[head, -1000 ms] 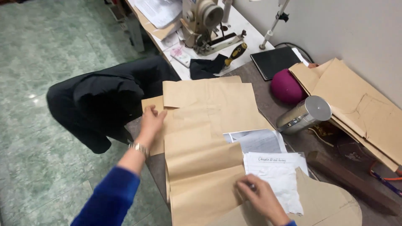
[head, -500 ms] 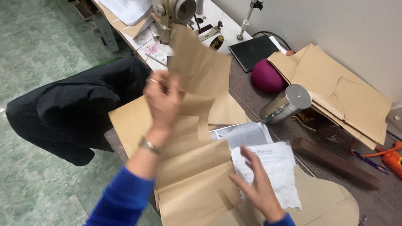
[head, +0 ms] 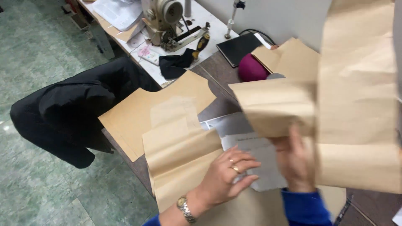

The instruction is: Adjusting, aligning, and marking paper garment patterns on a workbench using a pen and ruler.

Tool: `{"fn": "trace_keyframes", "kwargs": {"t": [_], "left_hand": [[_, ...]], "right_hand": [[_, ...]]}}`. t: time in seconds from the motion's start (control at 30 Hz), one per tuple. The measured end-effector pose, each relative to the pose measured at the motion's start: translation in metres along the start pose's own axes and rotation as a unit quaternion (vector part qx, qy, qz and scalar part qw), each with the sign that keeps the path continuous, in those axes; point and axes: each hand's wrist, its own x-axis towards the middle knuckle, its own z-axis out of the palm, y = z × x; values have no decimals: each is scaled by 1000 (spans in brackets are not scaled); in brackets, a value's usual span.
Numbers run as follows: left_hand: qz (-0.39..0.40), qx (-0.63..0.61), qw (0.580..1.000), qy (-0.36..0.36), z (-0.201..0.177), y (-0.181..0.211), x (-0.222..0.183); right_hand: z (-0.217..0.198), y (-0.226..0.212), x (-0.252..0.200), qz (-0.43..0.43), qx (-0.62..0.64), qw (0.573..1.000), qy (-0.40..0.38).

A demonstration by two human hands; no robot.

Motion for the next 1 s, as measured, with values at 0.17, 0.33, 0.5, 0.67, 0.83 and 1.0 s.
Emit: {"fn": "trace_keyframes", "kwargs": {"t": [0.17,0.33,0.5,0.67,0.83,1.0], "left_hand": [[-325,-91,939,-63,19,-12,-54],[-467,-240,848,-67,61,8,-77],[-548,-299,774,-104,130,56,-85],[-520,-299,784,-158,221,129,-81],[-465,-291,812,-201,329,210,-59],[-424,-237,831,-270,444,273,-37]], "right_hand": [[-94,-92,-65,-79,47,995,42],[-307,-85,-141,-67,-45,987,141],[-356,-109,-232,70,-150,962,217],[-457,-124,-298,20,-255,953,163],[-504,-209,-377,34,-342,915,209],[-545,-294,-483,79,-558,794,229]]}}
